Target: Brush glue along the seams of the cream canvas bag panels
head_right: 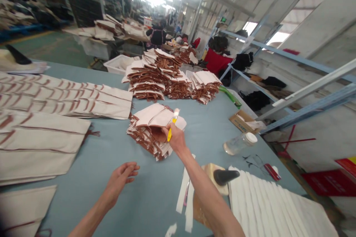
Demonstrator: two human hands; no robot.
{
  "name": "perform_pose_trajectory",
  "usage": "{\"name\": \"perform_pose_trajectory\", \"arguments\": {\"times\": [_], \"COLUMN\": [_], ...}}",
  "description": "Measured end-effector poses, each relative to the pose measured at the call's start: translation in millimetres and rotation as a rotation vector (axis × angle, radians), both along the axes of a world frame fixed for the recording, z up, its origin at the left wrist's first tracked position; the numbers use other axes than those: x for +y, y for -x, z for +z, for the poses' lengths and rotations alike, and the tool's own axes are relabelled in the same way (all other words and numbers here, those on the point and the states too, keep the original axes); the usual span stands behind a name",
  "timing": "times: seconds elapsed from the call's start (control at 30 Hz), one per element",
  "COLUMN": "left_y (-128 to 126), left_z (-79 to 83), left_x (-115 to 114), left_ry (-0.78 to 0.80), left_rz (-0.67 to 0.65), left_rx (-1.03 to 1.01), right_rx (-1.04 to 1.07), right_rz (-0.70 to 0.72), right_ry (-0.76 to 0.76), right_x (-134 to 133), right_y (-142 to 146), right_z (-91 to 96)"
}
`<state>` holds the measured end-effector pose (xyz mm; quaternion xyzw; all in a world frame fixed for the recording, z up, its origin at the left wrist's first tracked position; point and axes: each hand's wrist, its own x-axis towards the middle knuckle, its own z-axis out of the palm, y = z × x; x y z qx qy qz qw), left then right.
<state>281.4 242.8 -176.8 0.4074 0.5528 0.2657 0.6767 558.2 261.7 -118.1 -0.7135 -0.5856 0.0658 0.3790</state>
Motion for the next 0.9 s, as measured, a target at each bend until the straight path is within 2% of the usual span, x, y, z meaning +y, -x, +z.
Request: {"name": "perform_pose_trajectory", "arguments": {"times": [0.07, 0.13, 0.23, 0.3, 0.37, 0.47, 0.57, 0.67, 0.8, 0.9], "left_y": [-5, -12, -21, -24, -25, -20, -10, -2, 4, 14], "left_z": [17.6, 42.8, 86.2, 109.4, 122.8, 129.2, 136.5, 154.1, 179.6, 187.6], "left_x": [0, 0, -1, -1, -1, -1, -6, -18, -32, -39], "left_ry": [-0.057, -0.147, -0.353, -0.498, -0.705, -0.897, -0.902, -0.81, -0.742, -0.658], "left_rz": [-0.008, -0.021, -0.009, -0.049, -0.134, -0.24, -0.403, -0.517, -0.522, -0.436], "left_rx": [-0.014, -0.044, -0.08, -0.075, -0.002, 0.092, 0.097, 0.037, -0.007, 0.018], "right_rx": [0.009, 0.017, 0.035, 0.101, 0.203, 0.294, 0.333, 0.396, 0.481, 0.568], "right_rz": [0.012, 0.031, 0.051, 0.081, 0.126, 0.169, 0.2, 0.237, 0.313, 0.34], "right_ry": [-0.043, -0.077, -0.12, -0.133, -0.124, -0.107, -0.088, -0.052, -0.02, -0.068], "right_x": [-4, -8, -11, -13, -16, -24, -32, -35, -34, -43], "right_y": [1, 6, 19, 32, 46, 65, 79, 88, 95, 94], "right_z": [22.8, 46.1, 74.8, 87.7, 96.4, 106.6, 117.1, 125.4, 131.4, 137.9]}}
